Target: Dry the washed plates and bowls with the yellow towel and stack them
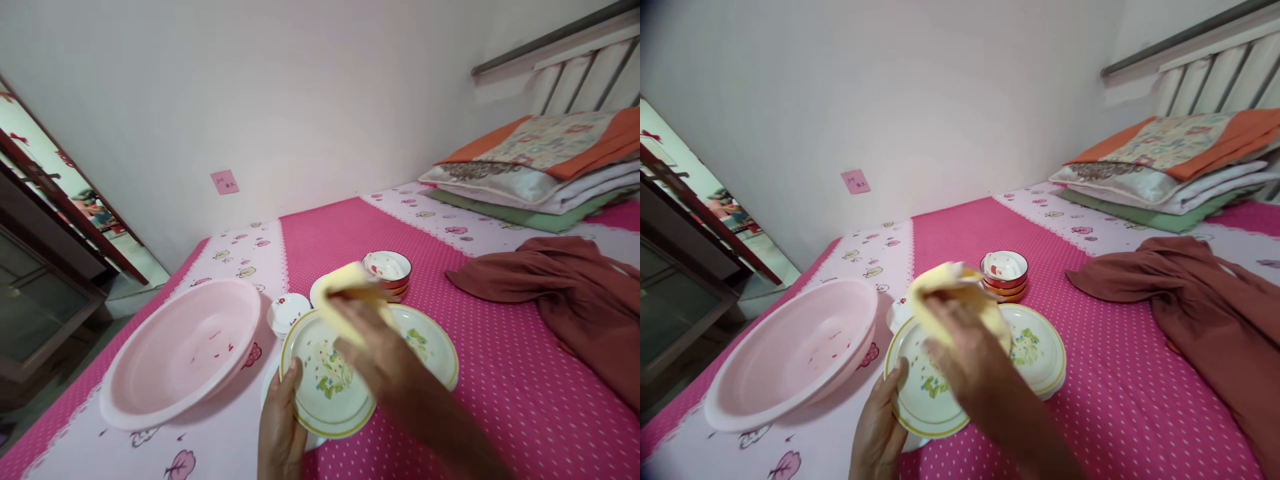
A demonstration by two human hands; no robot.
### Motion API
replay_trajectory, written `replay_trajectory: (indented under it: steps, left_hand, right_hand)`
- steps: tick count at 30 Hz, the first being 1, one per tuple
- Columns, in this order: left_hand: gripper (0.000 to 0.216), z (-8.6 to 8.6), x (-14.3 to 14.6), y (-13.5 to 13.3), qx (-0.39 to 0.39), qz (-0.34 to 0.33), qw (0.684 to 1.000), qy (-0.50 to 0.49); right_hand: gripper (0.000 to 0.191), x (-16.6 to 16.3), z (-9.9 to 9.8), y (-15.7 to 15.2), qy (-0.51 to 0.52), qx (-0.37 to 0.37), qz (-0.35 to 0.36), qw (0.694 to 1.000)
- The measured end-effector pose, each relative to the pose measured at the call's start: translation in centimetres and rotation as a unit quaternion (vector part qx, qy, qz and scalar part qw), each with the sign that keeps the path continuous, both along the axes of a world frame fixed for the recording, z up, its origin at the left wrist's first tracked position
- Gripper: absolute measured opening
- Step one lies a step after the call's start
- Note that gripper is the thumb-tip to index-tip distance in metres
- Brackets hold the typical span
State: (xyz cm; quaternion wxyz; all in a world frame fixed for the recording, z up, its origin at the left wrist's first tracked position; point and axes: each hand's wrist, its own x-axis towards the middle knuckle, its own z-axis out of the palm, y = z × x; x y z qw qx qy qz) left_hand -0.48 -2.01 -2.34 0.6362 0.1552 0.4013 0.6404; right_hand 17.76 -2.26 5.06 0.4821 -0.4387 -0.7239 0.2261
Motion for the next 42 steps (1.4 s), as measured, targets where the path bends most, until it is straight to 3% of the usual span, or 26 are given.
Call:
replay_trajectory:
  steps: [2, 3, 7, 9, 15, 17, 20, 23, 27, 31, 33, 35, 38, 42]
  left_hand:
    - [0.050, -0.3, 0.2, 0.0, 0.029, -0.026, 0.999, 0.000]
    - [0.054, -0.4, 0.2, 0.0, 0.038, -0.037, 0.999, 0.000]
    - [0.060, -0.2, 0.0, -0.5, 0.030, -0.068, 0.997, 0.006]
    - [0.059, 0.1, -0.1, -0.8, 0.025, -0.087, 0.996, 0.022]
    - [0.059, 1.0, 0.1, -1.7, 0.009, -0.120, 0.991, 0.066]
    - [0.060, 1.2, 0.1, -1.8, 0.016, -0.125, 0.990, 0.066]
    - [0.065, 1.3, 0.1, -1.8, 0.017, -0.119, 0.991, 0.061]
    - [0.069, 1.2, 0.0, -1.4, 0.008, -0.104, 0.993, 0.058]
    - [0.072, 1.2, -0.5, -0.9, 0.010, -0.002, 0.999, 0.031]
    - [0.067, 1.2, -1.3, -0.7, 0.009, 0.092, 0.995, 0.022]
    - [0.063, 1.1, -1.6, -0.6, 0.006, 0.109, 0.994, 0.027]
    - [0.059, 1.1, -1.7, -0.5, 0.007, 0.115, 0.993, 0.025]
    - [0.055, 1.2, -1.3, -0.4, 0.012, 0.121, 0.992, 0.015]
    - [0.053, 1.6, -0.7, -0.3, 0.008, 0.122, 0.993, 0.005]
  right_hand:
    - [0.060, -0.9, -0.6, -0.1, -0.078, -0.026, 0.100, 0.992]
    - [0.062, -1.2, -1.0, 0.0, -0.098, -0.026, 0.110, 0.989]
    - [0.054, -0.9, -2.2, 1.3, -0.151, 0.020, 0.008, 0.988]
    - [0.058, -0.4, -2.4, 1.9, -0.182, 0.023, -0.027, 0.983]
    - [0.075, 0.0, -1.8, 1.5, -0.200, 0.045, -0.013, 0.979]
    - [0.070, -0.1, -1.4, 1.0, -0.180, 0.071, -0.008, 0.981]
    - [0.047, 0.4, -1.0, 0.9, -0.129, 0.092, -0.027, 0.987]
    - [0.040, 1.8, -1.4, 1.8, -0.095, 0.058, -0.091, 0.990]
    - [0.054, 3.4, -2.4, 3.3, -0.070, -0.067, -0.160, 0.982]
    - [0.042, 2.9, -2.5, 3.7, 0.038, -0.149, -0.089, 0.984]
    - [0.028, 2.4, -2.3, 3.6, 0.091, -0.162, -0.041, 0.982]
    - [0.024, 2.2, -2.2, 3.5, 0.113, -0.160, -0.041, 0.980]
    - [0.026, 2.5, -1.9, 3.2, 0.047, -0.153, -0.072, 0.984]
    - [0.018, 3.0, -1.1, 2.4, -0.111, -0.183, -0.039, 0.976]
